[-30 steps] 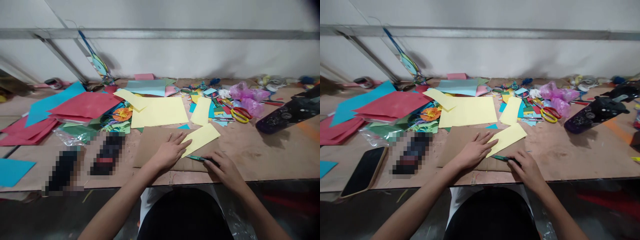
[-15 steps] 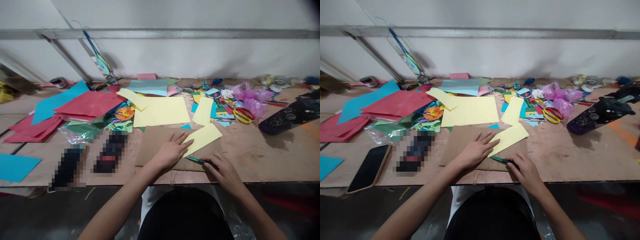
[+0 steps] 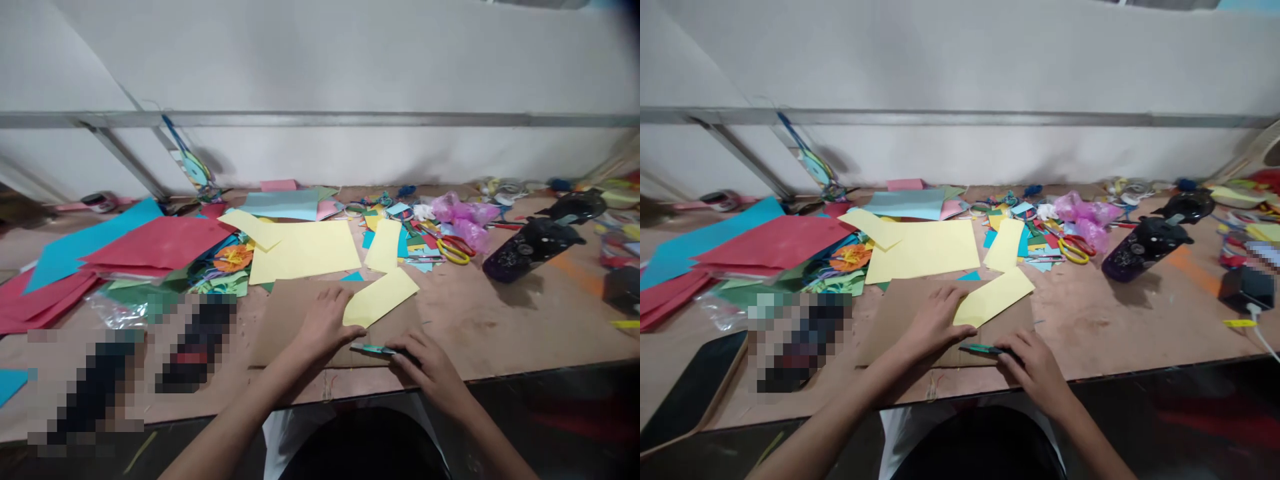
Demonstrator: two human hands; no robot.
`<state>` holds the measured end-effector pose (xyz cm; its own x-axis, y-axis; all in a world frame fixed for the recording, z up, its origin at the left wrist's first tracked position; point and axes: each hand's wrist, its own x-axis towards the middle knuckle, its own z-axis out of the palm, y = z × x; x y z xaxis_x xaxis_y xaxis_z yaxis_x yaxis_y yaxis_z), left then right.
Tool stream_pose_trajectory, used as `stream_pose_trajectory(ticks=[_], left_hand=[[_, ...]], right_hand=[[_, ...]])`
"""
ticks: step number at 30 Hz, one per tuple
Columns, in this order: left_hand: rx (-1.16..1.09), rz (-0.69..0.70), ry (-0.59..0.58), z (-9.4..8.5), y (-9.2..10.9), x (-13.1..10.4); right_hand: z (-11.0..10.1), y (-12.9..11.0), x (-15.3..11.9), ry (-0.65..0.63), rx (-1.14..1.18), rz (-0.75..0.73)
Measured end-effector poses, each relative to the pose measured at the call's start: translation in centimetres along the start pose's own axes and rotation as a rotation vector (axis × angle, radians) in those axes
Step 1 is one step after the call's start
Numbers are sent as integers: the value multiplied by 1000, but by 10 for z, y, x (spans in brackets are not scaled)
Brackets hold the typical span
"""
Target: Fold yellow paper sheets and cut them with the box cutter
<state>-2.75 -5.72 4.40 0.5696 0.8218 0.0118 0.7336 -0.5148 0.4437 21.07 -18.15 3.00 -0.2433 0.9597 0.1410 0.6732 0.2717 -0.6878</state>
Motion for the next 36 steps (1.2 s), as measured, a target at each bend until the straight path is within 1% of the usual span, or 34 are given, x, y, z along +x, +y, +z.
stream_pose_trajectory(ticks=[5,7,10,13,18,20,22,25,27,28,30,32,34,36], left_hand=[[-110,-121,6,-2,5,8],[-190,-168,10,-6,7,7],[-317,-198,10,-14,10,3],[-365,-196,-1,-20,12,-2],[-210,-156,-2,-19,7,-6],[-181,-143,-7,-18,4,-8],[-197,-139,-1,-20,2,-10],[-291,-111,31,-29,0,-7],[-347,-104,73,-37,1,4],[-351,-110,95,-41,2,13],[-301,-134,126,-45,5,37],[-215,-170,115,-43,8,69],[-127,-234,84,-36,11,102],[-74,-268,76,-27,12,128]], right_hand=[[6,4,-3,10,-27,-21],[7,4,-3,4,-20,-26],[7,5,-3,3,-11,-39],[7,6,-4,11,0,-58],[8,9,-4,16,-1,-83],[9,10,-5,12,1,-83],[9,10,-5,9,6,-77],[9,9,-4,4,13,-72],[9,8,-4,-4,27,-70],[9,8,-3,-8,34,-70],[10,9,-4,-8,44,-69],[10,10,-4,-6,41,-63],[10,11,-5,-8,32,-50],[10,11,-5,-14,27,-43]])
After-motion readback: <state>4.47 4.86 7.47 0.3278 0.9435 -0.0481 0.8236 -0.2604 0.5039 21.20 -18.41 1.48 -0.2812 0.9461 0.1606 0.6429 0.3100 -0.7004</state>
